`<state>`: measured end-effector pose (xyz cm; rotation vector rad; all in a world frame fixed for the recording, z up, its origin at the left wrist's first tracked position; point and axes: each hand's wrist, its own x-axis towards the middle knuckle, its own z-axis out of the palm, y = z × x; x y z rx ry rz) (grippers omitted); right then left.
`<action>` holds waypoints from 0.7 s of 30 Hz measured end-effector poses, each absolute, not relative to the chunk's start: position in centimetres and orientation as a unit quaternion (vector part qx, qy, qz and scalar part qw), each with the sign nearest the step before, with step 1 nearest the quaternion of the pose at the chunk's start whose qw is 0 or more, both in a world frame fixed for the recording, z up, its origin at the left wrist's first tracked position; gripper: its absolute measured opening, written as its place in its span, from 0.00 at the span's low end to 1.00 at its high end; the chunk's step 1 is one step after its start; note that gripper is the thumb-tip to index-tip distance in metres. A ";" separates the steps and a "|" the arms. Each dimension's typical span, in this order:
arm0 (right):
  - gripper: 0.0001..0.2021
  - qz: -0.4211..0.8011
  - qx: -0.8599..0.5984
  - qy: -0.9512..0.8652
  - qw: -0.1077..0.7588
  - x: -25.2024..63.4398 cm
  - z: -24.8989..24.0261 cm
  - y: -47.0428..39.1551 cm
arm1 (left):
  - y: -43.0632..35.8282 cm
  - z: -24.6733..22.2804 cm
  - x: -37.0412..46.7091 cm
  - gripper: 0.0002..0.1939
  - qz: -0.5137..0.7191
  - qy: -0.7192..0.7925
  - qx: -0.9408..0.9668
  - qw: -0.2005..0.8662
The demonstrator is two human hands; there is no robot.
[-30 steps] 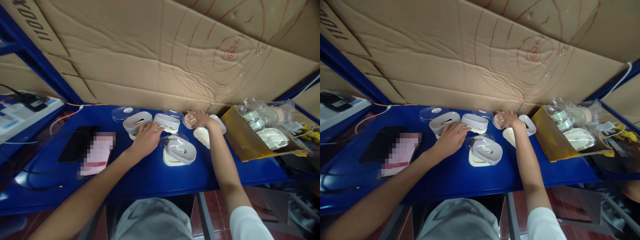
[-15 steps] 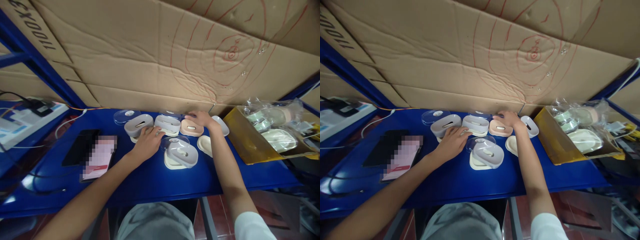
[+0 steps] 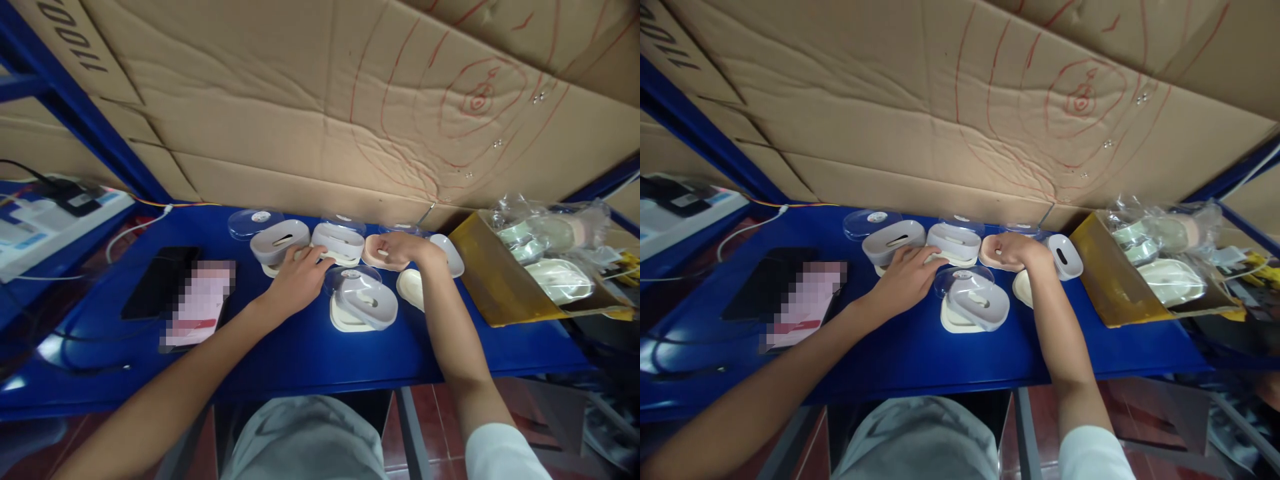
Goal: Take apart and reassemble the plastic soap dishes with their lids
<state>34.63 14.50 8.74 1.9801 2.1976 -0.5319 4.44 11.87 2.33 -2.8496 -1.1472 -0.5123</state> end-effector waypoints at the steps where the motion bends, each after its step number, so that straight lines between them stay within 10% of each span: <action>1: 0.18 -0.187 0.652 0.730 0.077 34.4 8.5 14.3 | 11.9 2.4 4.4 0.20 -0.164 -0.368 -0.915 0.013; 11: 0.13 -0.192 0.639 0.745 0.029 34.9 8.6 14.4 | 11.7 2.4 4.5 0.22 -0.158 -0.353 -0.922 0.011; 21: 0.21 -0.107 0.615 0.756 -0.200 38.2 8.7 16.0 | 11.4 2.8 4.7 0.21 -0.219 -0.282 -0.934 -0.007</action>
